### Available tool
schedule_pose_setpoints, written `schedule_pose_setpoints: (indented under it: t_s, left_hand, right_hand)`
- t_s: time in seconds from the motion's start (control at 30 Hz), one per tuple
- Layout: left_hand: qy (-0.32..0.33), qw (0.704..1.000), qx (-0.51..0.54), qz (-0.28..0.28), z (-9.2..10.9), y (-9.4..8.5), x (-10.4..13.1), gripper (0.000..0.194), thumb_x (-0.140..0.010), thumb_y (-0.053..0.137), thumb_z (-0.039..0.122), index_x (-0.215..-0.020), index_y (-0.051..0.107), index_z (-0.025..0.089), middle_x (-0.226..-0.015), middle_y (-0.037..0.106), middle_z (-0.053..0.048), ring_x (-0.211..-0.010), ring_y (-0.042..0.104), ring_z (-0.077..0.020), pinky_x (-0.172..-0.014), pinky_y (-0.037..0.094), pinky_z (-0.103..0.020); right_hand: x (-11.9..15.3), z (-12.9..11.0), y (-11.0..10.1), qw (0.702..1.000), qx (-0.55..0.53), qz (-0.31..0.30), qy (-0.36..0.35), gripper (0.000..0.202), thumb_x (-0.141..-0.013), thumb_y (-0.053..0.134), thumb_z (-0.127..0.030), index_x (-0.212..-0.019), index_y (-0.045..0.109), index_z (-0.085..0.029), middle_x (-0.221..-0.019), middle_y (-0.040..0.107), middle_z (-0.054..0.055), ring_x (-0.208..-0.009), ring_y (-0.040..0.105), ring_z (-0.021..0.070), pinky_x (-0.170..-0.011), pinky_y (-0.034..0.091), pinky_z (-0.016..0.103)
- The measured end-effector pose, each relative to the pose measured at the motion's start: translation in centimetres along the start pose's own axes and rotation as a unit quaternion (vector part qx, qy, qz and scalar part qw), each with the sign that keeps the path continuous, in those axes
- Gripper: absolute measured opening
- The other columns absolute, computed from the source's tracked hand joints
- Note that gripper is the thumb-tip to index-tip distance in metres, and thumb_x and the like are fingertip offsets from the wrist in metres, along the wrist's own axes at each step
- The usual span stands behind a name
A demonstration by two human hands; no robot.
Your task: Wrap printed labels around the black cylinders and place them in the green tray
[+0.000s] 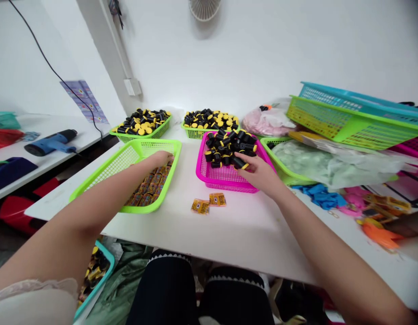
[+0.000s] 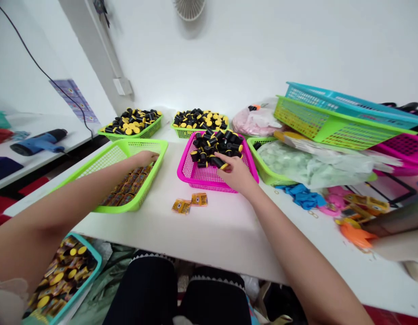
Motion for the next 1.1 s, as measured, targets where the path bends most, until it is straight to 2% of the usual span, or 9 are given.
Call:
schedule_pose_setpoints:
  t_s: [0.13,0.23,0.3,0.37,0.43,0.57,0.7,0.93,1.1]
  left_hand:
    - [0.006,0.996,-0.028,0.09,1.8,-5.4,3.8,0.044,-0.101,0.037,0.029,-0.141,0.046,0.014,-0.133,0.059,-0.02,-0.128,0.051,-0.0355,-0.107,0.037,-0.055]
    - [0.134,0.967,-0.037,0.215,6.7,-8.4,10.6,0.044,-0.101,0.028,0.024,-0.137,0.051,0.014,-0.136,0.058,-0.017,-0.13,0.05,-0.0288,-0.11,0.036,-0.045]
    - [0.269,0.941,-0.044,0.201,11.0,-6.4,15.7,0.039,-0.099,0.032,0.021,-0.127,0.059,0.015,-0.125,0.065,-0.013,-0.117,0.061,-0.0232,-0.103,0.045,-0.036]
    - [0.382,0.918,-0.076,0.079,14.3,-0.9,19.6,0.035,-0.099,0.036,0.021,-0.124,0.061,0.018,-0.126,0.066,-0.01,-0.109,0.065,-0.0186,-0.097,0.05,-0.029]
    - [0.397,0.909,-0.123,0.018,15.5,3.7,21.5,0.034,-0.098,0.04,0.017,-0.126,0.059,0.015,-0.128,0.065,-0.011,-0.113,0.065,-0.0199,-0.098,0.05,-0.029]
    - [0.392,0.897,-0.204,-0.014,15.9,8.7,21.8,0.046,-0.093,0.038,0.003,-0.136,0.05,0.014,-0.114,0.07,-0.014,-0.104,0.069,-0.0227,-0.089,0.056,-0.033]
    - [0.42,0.877,-0.231,-0.004,16.1,8.9,22.6,0.06,-0.089,0.036,-0.002,-0.144,0.041,0.022,-0.106,0.071,-0.014,-0.098,0.07,-0.025,-0.08,0.058,-0.036]
    - [0.288,0.953,0.095,0.007,14.7,3.2,21.4,0.058,-0.089,0.045,0.01,-0.146,0.04,0.023,-0.098,0.075,-0.004,-0.081,0.073,-0.0159,-0.077,0.058,-0.026]
    - [0.274,0.869,0.41,0.043,17.4,-0.8,19.5,0.018,-0.077,0.066,0.017,-0.093,0.074,0.016,-0.091,0.074,-0.005,-0.079,0.071,-0.0141,-0.067,0.059,-0.02]
  right_hand:
    - [1.8,1.5,-1.2,0.978,-0.195,0.064,0.033,0.049,-0.067,0.076,-0.035,-0.111,0.061,-0.021,-0.084,0.06,0.001,-0.065,0.06,0.0126,-0.062,0.053,0.028]
    - [2.7,2.6,-1.8,0.959,-0.262,0.089,0.063,0.043,-0.061,0.081,-0.034,-0.097,0.06,-0.022,-0.075,0.062,-0.001,-0.062,0.06,0.0125,-0.062,0.055,0.028]
    - [3.0,2.9,-2.0,0.953,-0.279,0.095,0.073,0.045,-0.057,0.084,-0.032,-0.095,0.062,-0.021,-0.074,0.064,0.0,-0.061,0.059,0.012,-0.062,0.055,0.028]
    - [3.1,3.0,-2.2,0.952,-0.28,0.1,0.078,0.044,-0.056,0.085,-0.032,-0.093,0.064,-0.02,-0.075,0.064,0.0,-0.061,0.058,0.0112,-0.062,0.055,0.027]
    - [3.1,3.1,-2.2,0.952,-0.277,0.098,0.085,0.04,-0.058,0.084,-0.032,-0.09,0.065,-0.019,-0.073,0.063,0.0,-0.062,0.058,0.0104,-0.063,0.055,0.026]
    - [3.0,3.1,-2.1,0.952,-0.283,0.077,0.091,0.038,-0.062,0.082,-0.034,-0.092,0.065,-0.019,-0.072,0.061,-0.002,-0.062,0.058,0.0095,-0.063,0.054,0.024]
    - [3.0,3.4,-2.2,0.949,-0.295,0.07,0.093,0.041,-0.063,0.081,-0.036,-0.096,0.064,-0.019,-0.073,0.062,-0.002,-0.063,0.058,0.0098,-0.06,0.051,0.024]
    - [3.2,3.0,-2.1,0.949,-0.302,0.071,0.061,0.043,-0.066,0.078,-0.037,-0.102,0.063,-0.019,-0.072,0.058,-0.003,-0.064,0.056,0.0106,-0.062,0.05,0.027]
    - [3.3,1.8,-2.2,0.945,-0.316,0.082,0.018,0.042,-0.066,0.08,-0.035,-0.102,0.062,-0.021,-0.077,0.058,-0.002,-0.067,0.056,0.0097,-0.064,0.051,0.026]
Point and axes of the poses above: each hand's wrist, its own x-axis away from the middle knuckle, its own y-axis out of the palm, z = x × y, the point moved 10 cm from there along -x, towards the middle knuckle
